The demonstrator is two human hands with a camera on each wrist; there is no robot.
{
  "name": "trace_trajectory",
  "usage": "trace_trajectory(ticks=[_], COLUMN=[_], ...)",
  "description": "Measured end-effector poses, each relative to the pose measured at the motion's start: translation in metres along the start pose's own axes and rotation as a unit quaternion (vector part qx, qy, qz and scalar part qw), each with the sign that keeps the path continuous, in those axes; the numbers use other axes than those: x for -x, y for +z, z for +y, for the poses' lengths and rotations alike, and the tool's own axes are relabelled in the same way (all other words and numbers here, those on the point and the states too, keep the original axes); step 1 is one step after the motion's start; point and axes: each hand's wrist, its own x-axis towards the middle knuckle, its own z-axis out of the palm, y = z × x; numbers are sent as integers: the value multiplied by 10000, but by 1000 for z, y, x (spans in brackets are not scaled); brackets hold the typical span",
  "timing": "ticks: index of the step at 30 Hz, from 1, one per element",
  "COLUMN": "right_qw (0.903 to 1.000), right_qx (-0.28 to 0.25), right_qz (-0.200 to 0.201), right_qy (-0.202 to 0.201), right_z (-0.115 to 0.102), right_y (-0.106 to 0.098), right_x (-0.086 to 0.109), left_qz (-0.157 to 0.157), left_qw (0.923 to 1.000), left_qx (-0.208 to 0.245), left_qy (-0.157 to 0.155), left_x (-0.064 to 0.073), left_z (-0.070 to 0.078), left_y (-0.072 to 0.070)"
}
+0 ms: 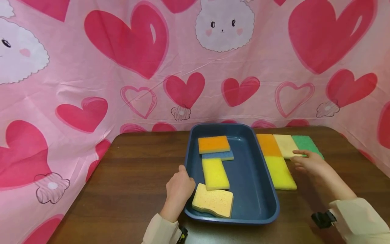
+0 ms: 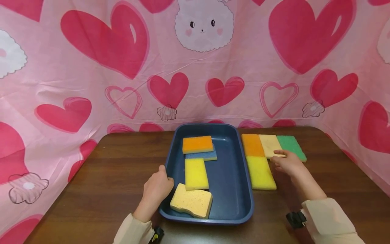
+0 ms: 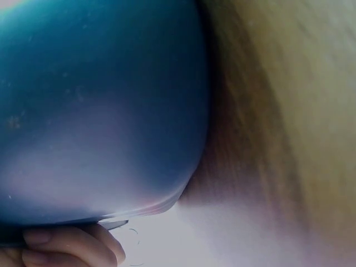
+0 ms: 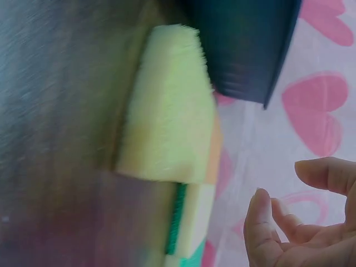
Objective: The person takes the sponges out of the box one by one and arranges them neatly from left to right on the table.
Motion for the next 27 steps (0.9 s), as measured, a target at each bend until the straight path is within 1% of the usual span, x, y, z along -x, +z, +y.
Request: trace_trajectory(ticks=[4,8,15,24,27], right_qw=[9994,9986,9977,9962,9947], right_qx=[248,295,342,-118,-130], right_qz=[-15,9,-69,-83,-119], right_qy=[-246,-441,-579,-858,-1017], right_z=[-12,-29,-62,-96,-104], right_y=[0,7,23,47,56], right_x=[3,5,13,17,18], left_qz=[-21,-22,-1,-52,-69], left_qw=[10000,10000,10000,9999,9999], left_qx=[-45,-69,-72,-86,-94], left_qy=[18,-6,-25,-98,-104], left_x=[0,-2,-2,-2,-2], left_z=[-1,-2,-1,-1,-1], left_y=[1,3,3,3,3])
